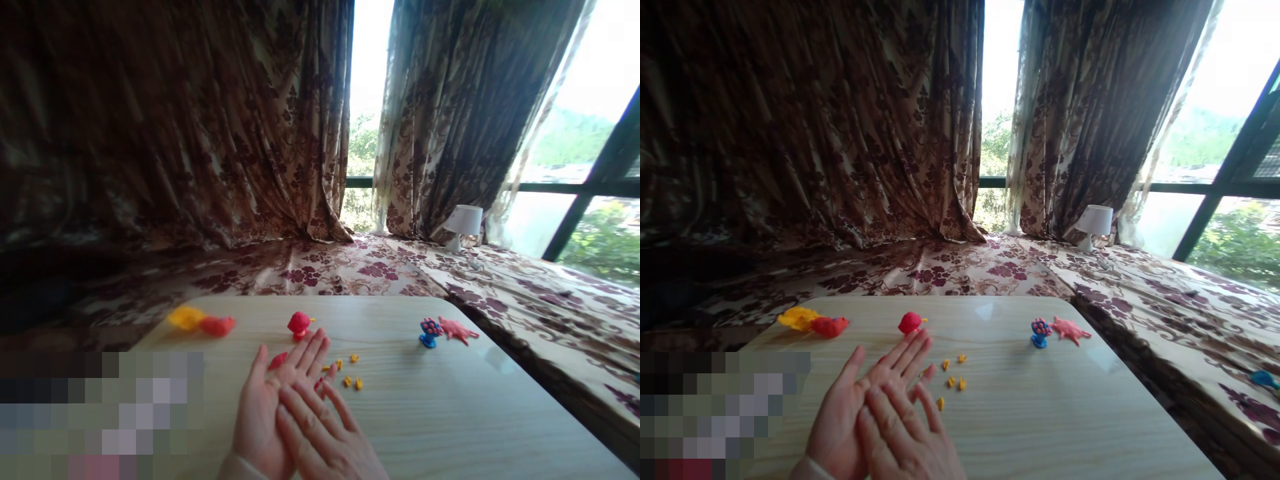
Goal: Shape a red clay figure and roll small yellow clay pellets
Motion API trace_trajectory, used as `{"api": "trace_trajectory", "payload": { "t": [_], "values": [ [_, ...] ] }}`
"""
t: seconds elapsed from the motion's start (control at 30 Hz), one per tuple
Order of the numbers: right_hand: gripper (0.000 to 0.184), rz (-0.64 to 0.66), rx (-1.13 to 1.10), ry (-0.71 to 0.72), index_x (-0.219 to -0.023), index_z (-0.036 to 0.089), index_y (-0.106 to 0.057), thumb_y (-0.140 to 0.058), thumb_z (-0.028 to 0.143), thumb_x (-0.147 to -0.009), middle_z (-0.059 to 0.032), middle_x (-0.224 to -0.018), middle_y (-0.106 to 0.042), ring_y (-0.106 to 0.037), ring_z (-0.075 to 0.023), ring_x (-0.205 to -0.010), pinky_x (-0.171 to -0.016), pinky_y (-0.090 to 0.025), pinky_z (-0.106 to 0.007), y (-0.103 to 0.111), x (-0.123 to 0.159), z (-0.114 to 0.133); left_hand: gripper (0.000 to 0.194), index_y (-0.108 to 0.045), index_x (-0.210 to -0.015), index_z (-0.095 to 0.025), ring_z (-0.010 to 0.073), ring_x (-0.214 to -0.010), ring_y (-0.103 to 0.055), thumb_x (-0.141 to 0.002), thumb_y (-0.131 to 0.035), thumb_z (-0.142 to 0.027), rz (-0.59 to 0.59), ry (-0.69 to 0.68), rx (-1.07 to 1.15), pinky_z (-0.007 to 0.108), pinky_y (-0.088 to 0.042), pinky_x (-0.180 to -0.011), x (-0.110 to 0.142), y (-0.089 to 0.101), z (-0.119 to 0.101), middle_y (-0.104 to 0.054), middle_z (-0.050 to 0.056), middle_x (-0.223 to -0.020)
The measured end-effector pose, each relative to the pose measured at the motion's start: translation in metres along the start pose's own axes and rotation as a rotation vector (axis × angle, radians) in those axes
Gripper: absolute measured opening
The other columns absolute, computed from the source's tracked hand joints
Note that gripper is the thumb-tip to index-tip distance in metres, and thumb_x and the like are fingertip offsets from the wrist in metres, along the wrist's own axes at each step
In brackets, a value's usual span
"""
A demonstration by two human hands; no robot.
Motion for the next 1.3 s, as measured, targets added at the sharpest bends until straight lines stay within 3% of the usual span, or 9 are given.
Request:
{"api": "trace_trajectory", "payload": {
  "t": [0.13, 0.27, 0.33, 0.5, 0.67, 0.83, 0.97, 1.1, 1.3],
  "values": [
    [0.050, 0.165, -0.081, -0.125, -0.132, 0.014, -0.044, -0.026, 0.044, -0.095, -0.0036, -0.141, -0.040, -0.030, -0.0214, -0.133, -0.107, -0.030, -0.040, -0.013, 0.001, -0.017, 0.070, -0.036, -0.134, -0.002, 0.0264, -0.132, -0.032, -0.088, -0.020, -0.051, -0.065, 0.078, -0.025, 0.046, -0.010, -0.111, 0.001, 0.006, 0.013, -0.050, 0.023, -0.132],
    [0.044, -0.019, 0.028, -0.065, -0.126, 0.012, -0.050, -0.030, 0.039, -0.096, -0.0052, -0.136, -0.048, -0.031, -0.0205, -0.133, -0.111, -0.023, -0.039, -0.001, 0.008, -0.009, 0.069, -0.035, -0.136, -0.005, 0.0270, -0.131, -0.034, -0.087, -0.025, -0.052, -0.080, 0.023, 0.009, 0.047, -0.011, -0.111, 0.002, 0.004, 0.006, -0.052, 0.020, -0.132],
    [0.039, -0.037, 0.033, -0.031, -0.126, 0.014, -0.050, -0.036, 0.033, -0.096, -0.0036, -0.134, -0.050, -0.032, -0.0192, -0.132, -0.111, -0.023, -0.038, -0.003, 0.009, -0.003, 0.068, -0.035, -0.136, -0.005, 0.0273, -0.130, -0.037, -0.087, -0.025, -0.051, -0.069, 0.024, 0.023, 0.046, -0.012, -0.111, 0.001, 0.005, 0.008, -0.052, 0.020, -0.131],
    [0.045, 0.157, -0.149, -0.178, -0.130, 0.015, -0.047, -0.038, 0.038, -0.092, -0.0042, -0.138, -0.045, -0.026, -0.0243, -0.134, -0.108, -0.030, -0.045, -0.012, 0.005, -0.027, 0.067, -0.038, -0.131, 0.002, 0.0313, -0.126, -0.042, -0.088, -0.028, -0.048, -0.042, 0.095, 0.006, 0.050, -0.019, -0.108, -0.001, 0.010, 0.022, -0.058, 0.025, -0.122],
    [0.032, 0.164, -0.286, -0.230, -0.118, 0.023, -0.057, -0.045, 0.027, -0.089, -0.0014, -0.135, -0.049, -0.033, -0.0224, -0.132, -0.105, -0.035, -0.040, 0.007, -0.002, -0.042, 0.062, -0.043, -0.128, -0.001, 0.0329, -0.117, -0.051, -0.088, -0.031, -0.047, -0.096, 0.078, -0.009, 0.052, -0.029, -0.102, 0.004, 0.005, 0.021, -0.061, 0.024, -0.116],
    [0.015, 0.072, -0.404, -0.354, -0.091, 0.023, -0.066, -0.053, 0.017, -0.085, -0.0014, -0.120, -0.061, -0.042, -0.0218, -0.123, -0.101, -0.040, -0.039, 0.014, -0.008, -0.051, 0.048, -0.055, -0.112, -0.005, 0.0275, -0.099, -0.062, -0.090, -0.031, -0.041, -0.073, 0.120, 0.013, 0.044, -0.041, -0.093, 0.004, -0.002, 0.031, -0.067, 0.018, -0.099],
    [0.013, 0.172, -0.400, -0.513, -0.089, 0.023, -0.064, -0.057, 0.014, -0.082, -0.0021, -0.105, -0.065, -0.055, -0.0178, -0.104, -0.089, -0.046, -0.029, 0.001, 0.004, -0.087, 0.037, -0.058, -0.101, -0.009, 0.0202, -0.081, -0.066, -0.088, -0.039, -0.038, -0.060, 0.153, 0.051, 0.036, -0.048, -0.083, 0.002, 0.002, 0.032, -0.067, 0.012, -0.091],
    [0.019, 0.339, -0.247, -0.658, -0.081, 0.019, -0.064, -0.050, 0.006, -0.080, -0.0024, -0.074, -0.067, -0.063, -0.0162, -0.067, -0.064, -0.048, -0.026, -0.010, 0.036, -0.141, 0.038, -0.055, -0.108, -0.011, 0.0248, -0.100, -0.062, -0.084, -0.046, -0.038, -0.243, 0.054, -0.045, 0.039, -0.048, -0.084, 0.003, 0.027, 0.012, -0.061, 0.016, -0.115],
    [0.031, 0.488, -0.164, -0.655, -0.080, 0.020, -0.068, -0.046, 0.000, -0.074, -0.0034, -0.082, -0.068, -0.064, -0.0171, -0.075, -0.064, -0.043, -0.023, -0.023, 0.058, -0.157, 0.035, -0.056, -0.106, -0.011, 0.0272, -0.104, -0.061, -0.081, -0.049, -0.034, -0.274, 0.035, -0.043, 0.042, -0.049, -0.087, 0.004, 0.035, 0.008, -0.060, 0.017, -0.118]
  ]
}}
Point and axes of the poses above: each hand's wrist, its own x-axis away from the middle knuckle, its own y-axis out of the back of the hand, z = x × y, the point moved 10 cm from there along -x, towards the middle knuckle
